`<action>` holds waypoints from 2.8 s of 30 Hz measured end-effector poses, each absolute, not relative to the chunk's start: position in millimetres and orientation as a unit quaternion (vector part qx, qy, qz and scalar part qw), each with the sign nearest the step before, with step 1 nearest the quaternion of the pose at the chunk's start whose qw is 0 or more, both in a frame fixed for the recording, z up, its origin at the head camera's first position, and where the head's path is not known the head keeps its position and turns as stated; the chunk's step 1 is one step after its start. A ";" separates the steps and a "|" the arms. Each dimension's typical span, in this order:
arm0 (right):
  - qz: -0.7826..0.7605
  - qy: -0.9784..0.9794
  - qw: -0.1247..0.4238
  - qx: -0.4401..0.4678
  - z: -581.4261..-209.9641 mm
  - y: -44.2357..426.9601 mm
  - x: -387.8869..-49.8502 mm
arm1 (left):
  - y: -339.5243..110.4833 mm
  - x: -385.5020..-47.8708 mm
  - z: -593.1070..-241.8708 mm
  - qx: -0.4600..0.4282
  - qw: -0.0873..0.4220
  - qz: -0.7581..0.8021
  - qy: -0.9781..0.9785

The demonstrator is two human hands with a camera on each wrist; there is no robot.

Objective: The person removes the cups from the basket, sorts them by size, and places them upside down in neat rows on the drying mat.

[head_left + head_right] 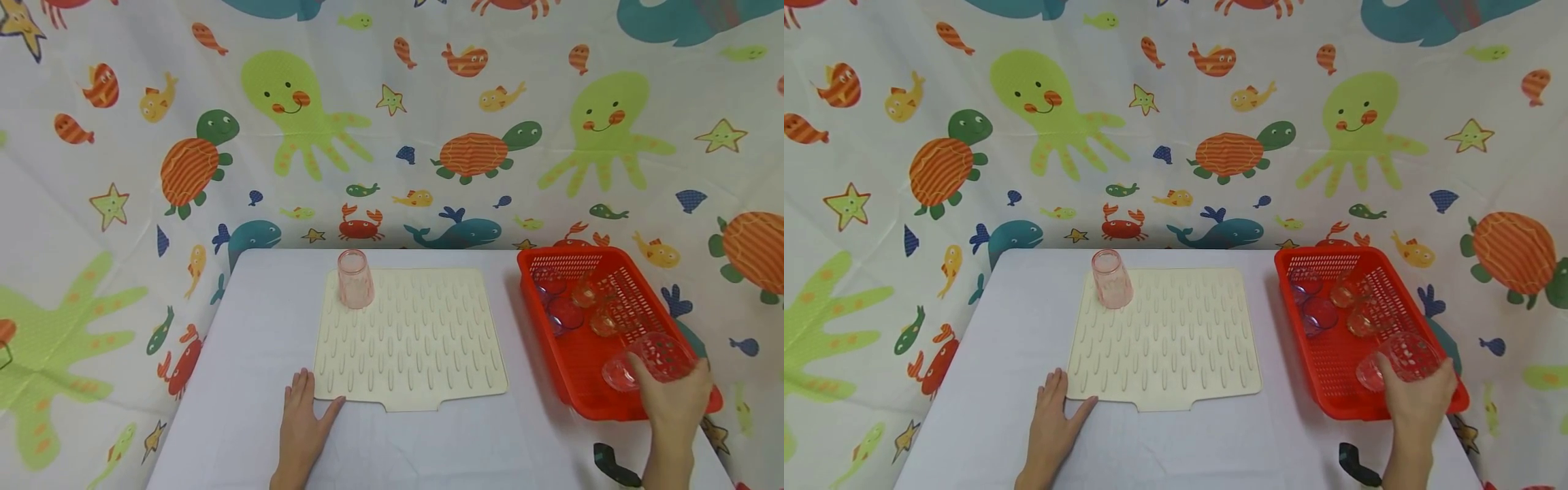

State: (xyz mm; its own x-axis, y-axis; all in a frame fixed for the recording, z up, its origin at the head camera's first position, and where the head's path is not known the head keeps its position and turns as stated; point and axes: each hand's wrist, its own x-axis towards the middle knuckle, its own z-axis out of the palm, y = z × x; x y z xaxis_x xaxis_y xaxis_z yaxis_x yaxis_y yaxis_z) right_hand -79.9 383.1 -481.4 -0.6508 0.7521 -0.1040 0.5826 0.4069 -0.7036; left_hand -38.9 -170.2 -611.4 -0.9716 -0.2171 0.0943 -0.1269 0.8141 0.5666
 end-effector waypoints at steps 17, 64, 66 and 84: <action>0.406 -0.794 0.112 -0.439 -486.8 387.8 -81.4 | -171.1 -41.8 -609.6 0.097 0.042 -0.289 -0.951; 0.472 -0.755 0.278 -0.362 -439.3 330.5 -85.9 | -171.1 -39.7 -609.4 0.100 0.050 -0.293 -0.950; 0.476 -0.755 0.286 -0.348 -435.3 326.1 -86.4 | -171.3 -39.8 -609.5 0.102 0.045 -0.295 -0.949; 0.488 -0.789 0.306 -0.211 -414.2 279.2 -84.6 | -172.7 -40.3 -608.7 0.103 0.034 -0.295 -0.949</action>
State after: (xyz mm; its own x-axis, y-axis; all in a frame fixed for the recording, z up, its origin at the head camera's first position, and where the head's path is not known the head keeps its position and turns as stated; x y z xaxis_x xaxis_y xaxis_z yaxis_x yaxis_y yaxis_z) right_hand -84.6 279.2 -414.2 -0.7233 0.6324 0.2774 0.0344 0.4341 -0.9002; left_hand -40.3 -172.7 -608.7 -0.9767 -0.2146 0.0038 -0.1746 0.8046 0.5676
